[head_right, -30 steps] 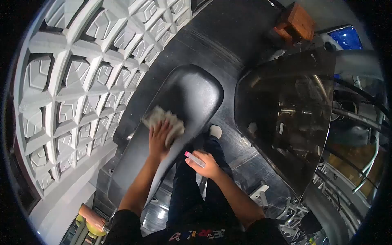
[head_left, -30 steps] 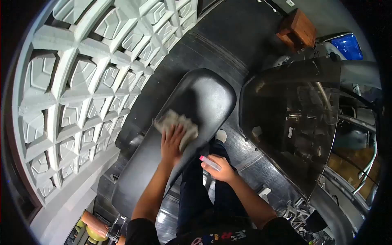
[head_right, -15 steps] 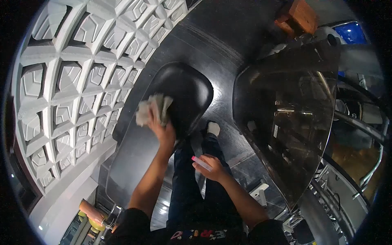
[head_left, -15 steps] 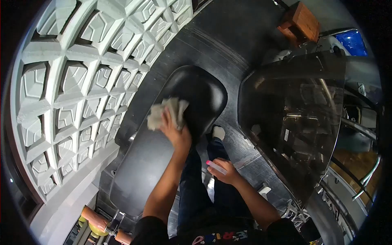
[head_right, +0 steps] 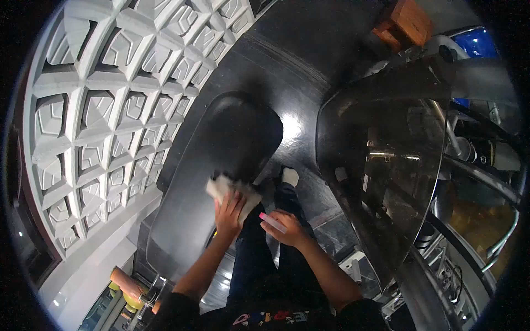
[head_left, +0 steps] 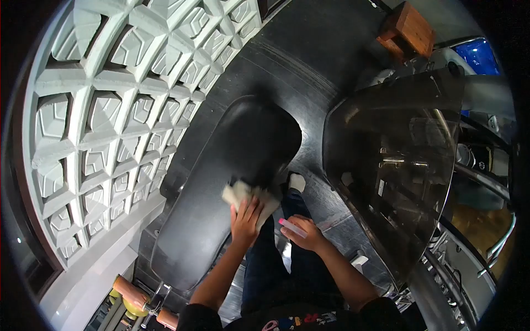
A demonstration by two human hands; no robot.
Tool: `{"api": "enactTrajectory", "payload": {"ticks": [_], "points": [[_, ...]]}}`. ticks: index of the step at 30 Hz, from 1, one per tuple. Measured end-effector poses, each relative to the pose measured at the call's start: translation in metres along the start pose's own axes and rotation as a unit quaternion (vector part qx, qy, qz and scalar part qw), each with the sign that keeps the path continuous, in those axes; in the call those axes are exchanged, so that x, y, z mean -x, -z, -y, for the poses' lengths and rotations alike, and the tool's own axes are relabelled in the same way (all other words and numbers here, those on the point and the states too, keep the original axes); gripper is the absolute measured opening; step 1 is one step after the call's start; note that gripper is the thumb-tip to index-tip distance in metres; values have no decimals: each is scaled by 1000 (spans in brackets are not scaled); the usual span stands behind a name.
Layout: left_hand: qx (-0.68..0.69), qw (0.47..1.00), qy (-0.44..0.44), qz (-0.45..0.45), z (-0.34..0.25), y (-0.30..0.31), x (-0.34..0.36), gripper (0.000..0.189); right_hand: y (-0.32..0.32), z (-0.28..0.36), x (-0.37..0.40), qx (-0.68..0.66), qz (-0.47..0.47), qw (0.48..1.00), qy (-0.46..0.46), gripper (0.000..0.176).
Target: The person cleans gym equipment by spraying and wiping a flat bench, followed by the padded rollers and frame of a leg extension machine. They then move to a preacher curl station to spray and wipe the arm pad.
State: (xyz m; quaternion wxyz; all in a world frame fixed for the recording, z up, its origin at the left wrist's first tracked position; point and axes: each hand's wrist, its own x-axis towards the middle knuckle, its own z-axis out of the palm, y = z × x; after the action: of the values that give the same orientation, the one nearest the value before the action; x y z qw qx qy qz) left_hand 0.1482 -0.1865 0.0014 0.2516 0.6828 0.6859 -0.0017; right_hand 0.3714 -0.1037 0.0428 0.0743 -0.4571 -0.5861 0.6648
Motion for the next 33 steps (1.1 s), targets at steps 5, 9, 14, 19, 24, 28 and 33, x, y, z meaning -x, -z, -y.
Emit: {"api": "enactTrajectory", "payload": {"ticks": [5, 9, 14, 19, 24, 28, 33], "points": [[-85, 990, 114, -23, 34, -33, 81, 69, 9, -7, 1, 9, -23, 999, 20, 27], [15, 982, 173, -70, 11, -28, 45, 70, 11, -23, 1, 18, -21, 999, 39, 29], [57, 986, 152, -30, -42, 20, -44, 83, 12, -28, 3, 16, 8, 1000, -16, 32], [9, 996, 26, -89, -60, 46, -156, 85, 9, -19, 3, 15, 13, 999, -30, 34], [53, 993, -31, -100, -45, 62, -182, 82, -2, -14, -1, 6, 14, 998, -58, 36], [44, 994, -67, -79, -1, 50, -112, 80, -19, -8, -8, 29, 32, 999, -22, 36], [18, 985, 121, 118, 83, 23, 88, 94, -41, 8, -18, 44, 48, 998, 22, 32]]}}
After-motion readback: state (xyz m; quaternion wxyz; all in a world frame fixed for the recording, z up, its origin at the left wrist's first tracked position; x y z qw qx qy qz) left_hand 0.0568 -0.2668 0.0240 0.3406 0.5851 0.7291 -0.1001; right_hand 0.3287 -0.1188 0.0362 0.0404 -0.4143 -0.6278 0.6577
